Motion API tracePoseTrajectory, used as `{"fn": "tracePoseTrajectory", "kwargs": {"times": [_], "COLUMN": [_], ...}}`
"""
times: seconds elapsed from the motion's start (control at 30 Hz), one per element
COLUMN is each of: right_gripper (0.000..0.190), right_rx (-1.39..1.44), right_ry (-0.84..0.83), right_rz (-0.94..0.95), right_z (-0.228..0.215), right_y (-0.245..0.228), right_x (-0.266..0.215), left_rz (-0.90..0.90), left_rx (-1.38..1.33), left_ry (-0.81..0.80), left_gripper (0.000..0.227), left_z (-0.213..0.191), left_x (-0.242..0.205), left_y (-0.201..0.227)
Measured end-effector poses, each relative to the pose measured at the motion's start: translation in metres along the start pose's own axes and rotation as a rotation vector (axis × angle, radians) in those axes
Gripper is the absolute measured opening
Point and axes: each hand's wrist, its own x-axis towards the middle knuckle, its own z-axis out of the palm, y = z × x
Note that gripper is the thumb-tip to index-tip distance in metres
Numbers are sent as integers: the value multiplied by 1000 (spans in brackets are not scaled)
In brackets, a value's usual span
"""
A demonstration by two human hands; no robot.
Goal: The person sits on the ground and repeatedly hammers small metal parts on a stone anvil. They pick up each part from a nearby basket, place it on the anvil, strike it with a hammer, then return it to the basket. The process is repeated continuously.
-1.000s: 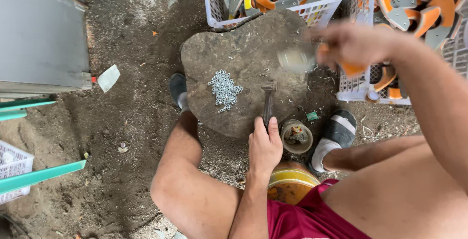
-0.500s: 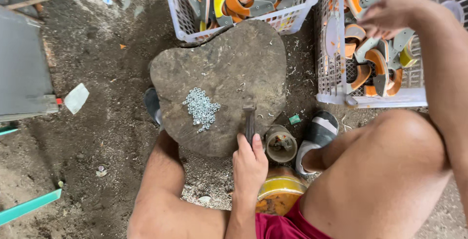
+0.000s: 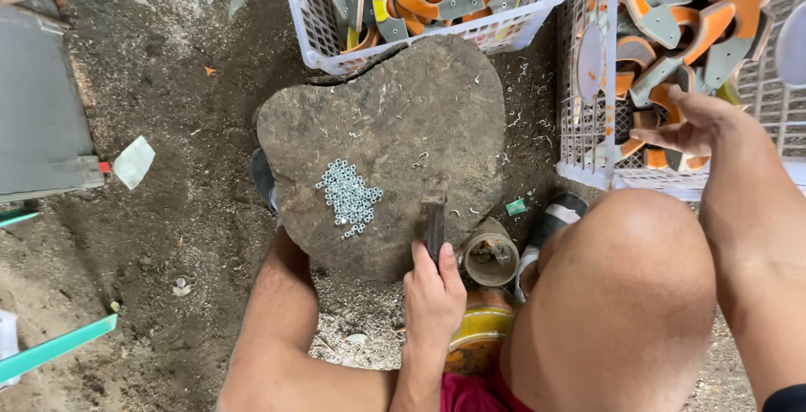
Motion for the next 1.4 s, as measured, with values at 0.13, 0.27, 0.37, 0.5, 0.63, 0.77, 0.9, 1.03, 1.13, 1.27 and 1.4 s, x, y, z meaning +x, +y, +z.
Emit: {"fn": "tracePoseTrajectory", "kwargs": {"times": [0.13,0.27,0.37,0.5,0.63,0.77,0.9,1.03,1.13,1.27,1.4], "right_gripper": [59,76,49,34,53,41,36,34,37,35,30], "right_rx": [-84,-286,-641,-874,-1045,-1109,-951,-1093,-1179,-1151,-1187], "right_ry": [6,-77,15,-238,-439,-255,-195,-153,-96,-137,-58], "right_rz": [-66,-221,-705,-1302,-1178,-1021,-924,-1348,-1010,-1590,-1785], "right_z": [13,27,32,62,107,152,180,176,171,170,178], "right_y": [-5,-40,-72,-93,-56,26,82,94,90,87,89], "right_x": [-22,-87,-145,-219,-281,-310,-304,-284,-277,-269,-263], "left_rz": [-26,24,33,-29,34,73,101,189,157,113,86], "left_rx": [2,9,4,43,-5,-170,-190,-95,-77,87,108], "left_ry": [-14,14,5,-33,12,35,75,80,28,-4,-34], "left_gripper": [38,39,38,38,37,39,38,35,36,39,42], "left_z": [1,1,1,-2,-7,-10,-12,-18,-16,-14,-14], "left_x": [0,2,2,2,1,-5,-12,-16,-12,-9,-8], "left_y": [1,2,3,12,13,6,8,11,16,15,16]}}
